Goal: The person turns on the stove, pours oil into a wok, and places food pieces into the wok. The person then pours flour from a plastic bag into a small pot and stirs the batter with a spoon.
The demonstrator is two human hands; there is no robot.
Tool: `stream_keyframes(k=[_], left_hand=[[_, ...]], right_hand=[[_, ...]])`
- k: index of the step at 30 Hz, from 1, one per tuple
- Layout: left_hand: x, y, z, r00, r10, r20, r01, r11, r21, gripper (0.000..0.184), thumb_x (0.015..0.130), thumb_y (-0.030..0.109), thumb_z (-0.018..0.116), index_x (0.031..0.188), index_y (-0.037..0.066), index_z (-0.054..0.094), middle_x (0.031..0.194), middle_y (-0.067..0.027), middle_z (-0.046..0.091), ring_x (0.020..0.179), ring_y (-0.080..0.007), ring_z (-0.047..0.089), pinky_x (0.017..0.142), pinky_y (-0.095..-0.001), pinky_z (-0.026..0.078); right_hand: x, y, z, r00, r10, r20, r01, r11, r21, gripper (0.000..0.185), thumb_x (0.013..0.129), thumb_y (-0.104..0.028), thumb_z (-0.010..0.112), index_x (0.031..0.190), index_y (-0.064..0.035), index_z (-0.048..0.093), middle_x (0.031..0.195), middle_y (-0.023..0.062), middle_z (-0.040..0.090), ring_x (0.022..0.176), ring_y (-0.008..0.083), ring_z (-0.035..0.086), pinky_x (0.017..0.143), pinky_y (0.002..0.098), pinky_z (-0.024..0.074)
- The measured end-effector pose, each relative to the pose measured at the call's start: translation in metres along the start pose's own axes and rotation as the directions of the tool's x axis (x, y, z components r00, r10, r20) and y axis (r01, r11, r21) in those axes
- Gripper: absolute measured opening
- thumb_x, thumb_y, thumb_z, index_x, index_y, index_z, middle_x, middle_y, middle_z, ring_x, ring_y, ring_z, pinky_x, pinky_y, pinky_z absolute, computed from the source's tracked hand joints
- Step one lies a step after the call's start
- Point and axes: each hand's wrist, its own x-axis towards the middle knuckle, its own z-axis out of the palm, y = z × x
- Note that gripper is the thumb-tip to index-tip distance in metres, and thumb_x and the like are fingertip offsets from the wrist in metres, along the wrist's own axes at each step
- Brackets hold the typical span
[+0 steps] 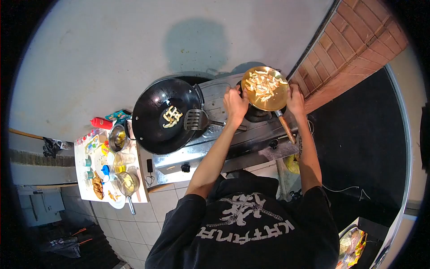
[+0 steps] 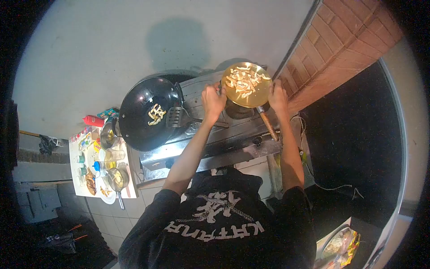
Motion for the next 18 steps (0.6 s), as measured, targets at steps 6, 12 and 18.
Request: stream_keyframes(k=[6,12,18], left_hand=[[-0.028,0.008,-0.044,0.99,-0.017,0.141,0.053,0.964,-0.261,0.027,0.082,0.016,0.069,0.104,0.002,0.068,0.077,-0.0121,0.06,0.063,-0.0217,0.059,0.058,-0.0342,0.046],[-0.079,0.024,-0.167,0.75,0.17,0.639,0.139,0.904,-0.404,0.029,0.087,0.012,0.065,0.114,0.003,0.064,0.078,-0.0029,0.059,0.074,-0.0106,0.054,0.065,-0.0264,0.045],[-0.123,-0.029,-0.275,0.881,-0.086,0.465,0.303,0.858,-0.414,0.031,0.089,0.009,0.062,0.12,0.005,0.061,0.09,-0.0023,0.062,0.08,-0.0092,0.056,0.069,-0.0244,0.047]], right_hand=[[-0.028,-0.064,-0.05,0.999,-0.005,-0.04,0.004,1.0,-0.029,0.028,0.088,-0.008,0.054,0.115,-0.002,0.053,0.083,0.0235,0.064,0.08,0.0405,0.063,0.068,0.0447,0.0488],[-0.098,-0.128,-0.022,0.912,-0.352,0.212,0.21,0.842,0.496,0.034,0.082,0.011,0.059,0.114,-0.0021,0.058,0.075,0.004,0.054,0.064,0.0068,0.051,0.057,0.0225,0.0425],[-0.13,-0.14,0.028,0.741,-0.529,0.413,0.409,0.844,0.347,0.034,0.08,-0.001,0.065,0.112,0.0037,0.056,0.098,0.0156,0.057,0.08,0.0277,0.06,0.071,0.0346,0.0488]])
